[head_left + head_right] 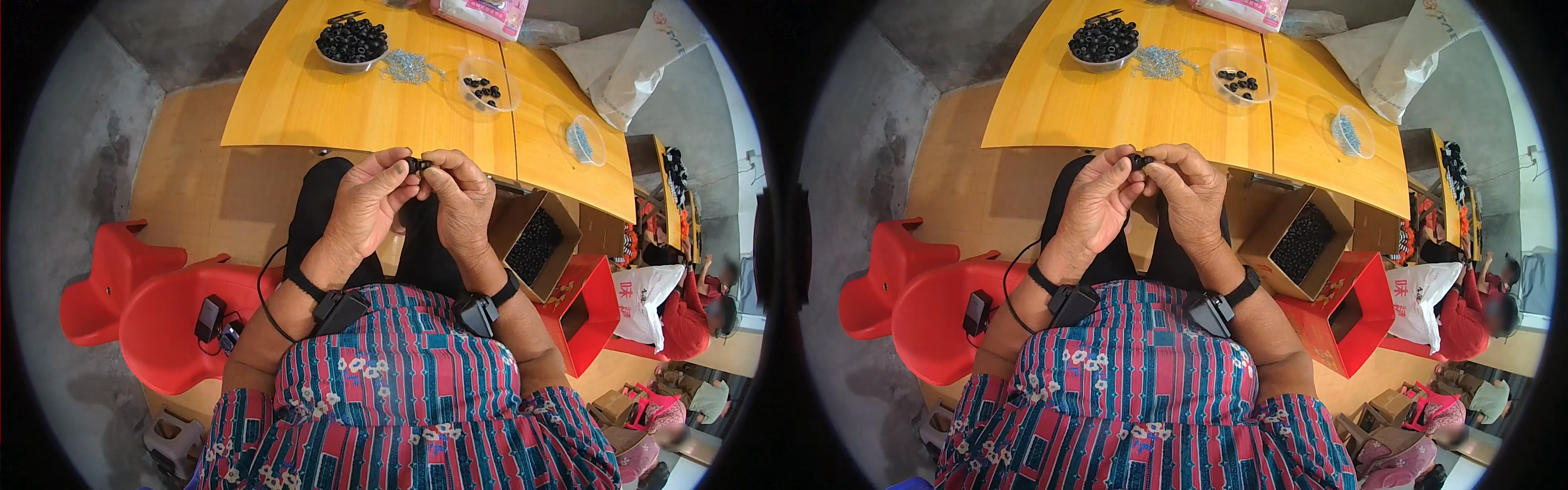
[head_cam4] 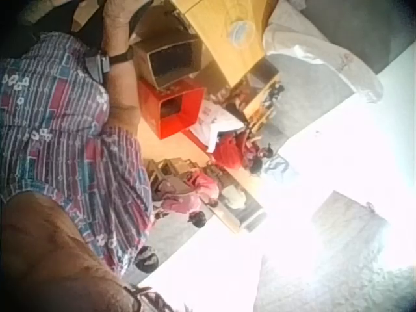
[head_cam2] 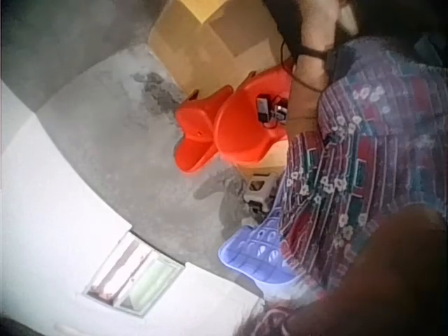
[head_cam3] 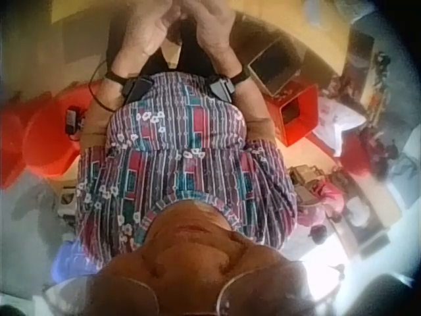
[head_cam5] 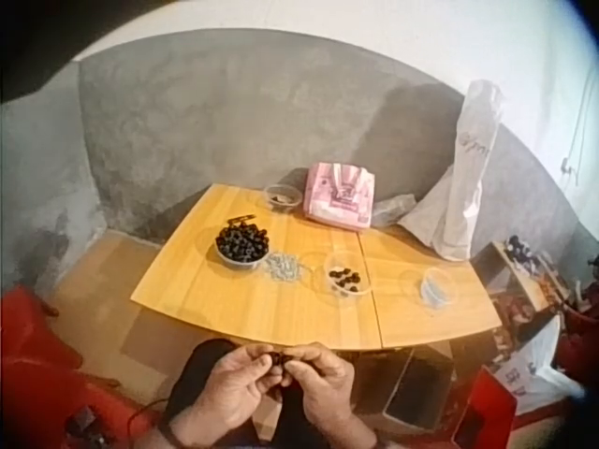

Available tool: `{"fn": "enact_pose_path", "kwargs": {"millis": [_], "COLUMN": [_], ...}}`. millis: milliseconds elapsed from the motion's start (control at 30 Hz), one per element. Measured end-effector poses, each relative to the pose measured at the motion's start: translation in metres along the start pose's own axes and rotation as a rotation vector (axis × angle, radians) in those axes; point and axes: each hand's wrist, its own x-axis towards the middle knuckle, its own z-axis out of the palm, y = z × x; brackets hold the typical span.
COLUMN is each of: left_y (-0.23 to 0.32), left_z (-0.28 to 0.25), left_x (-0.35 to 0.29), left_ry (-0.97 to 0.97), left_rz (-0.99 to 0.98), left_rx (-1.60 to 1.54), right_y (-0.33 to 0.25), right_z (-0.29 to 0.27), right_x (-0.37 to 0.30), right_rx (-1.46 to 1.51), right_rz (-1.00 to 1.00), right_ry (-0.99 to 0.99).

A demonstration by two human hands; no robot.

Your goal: The person assembles small plastic shells and metal clips by hand at a work surface, picking up components from plastic bins and fitting them together.

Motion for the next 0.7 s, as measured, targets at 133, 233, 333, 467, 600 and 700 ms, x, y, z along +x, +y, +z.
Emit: {"fn": "enact_pose_path", "kwargs": {"millis": [133,233,333,467,600,700], "left_y": [-0.0008,-0.0011,-0.0009,-0.0008,-0.0016,-0.0025], "left_z": [-0.0008,-0.0019,-0.0026,-0.001,-0.0024,-0.0028], "left_x": [-0.0002,0.0,0.0009,0.001,0.0009,0.0009], "left_ry": [-0.004,0.011,0.013,0.015,0.021,0.024], "left_rz": [0.0,-0.001,-0.006,-0.001,-0.004,-0.007], "left_rx": [0.003,0.005,0.01,0.025,0.025,0.015], "right_y": [0.0017,0.0021,0.0019,0.0035,0.0032,0.0033], "right_z": [-0.0007,0.0006,0.0007,0.0015,0.0021,0.0017], "right_x": [-0.0002,0.0005,-0.0002,-0.0003,-0.0013,-0.0018], "right_rx": [-0.039,-0.053,-0.024,-0.012,0.04,0.076], "right_rz": [-0.019,-0.03,0.001,-0.007,0.016,0.036], "right_ry": [0.018,0.032,0.039,0.051,0.064,0.063]}}
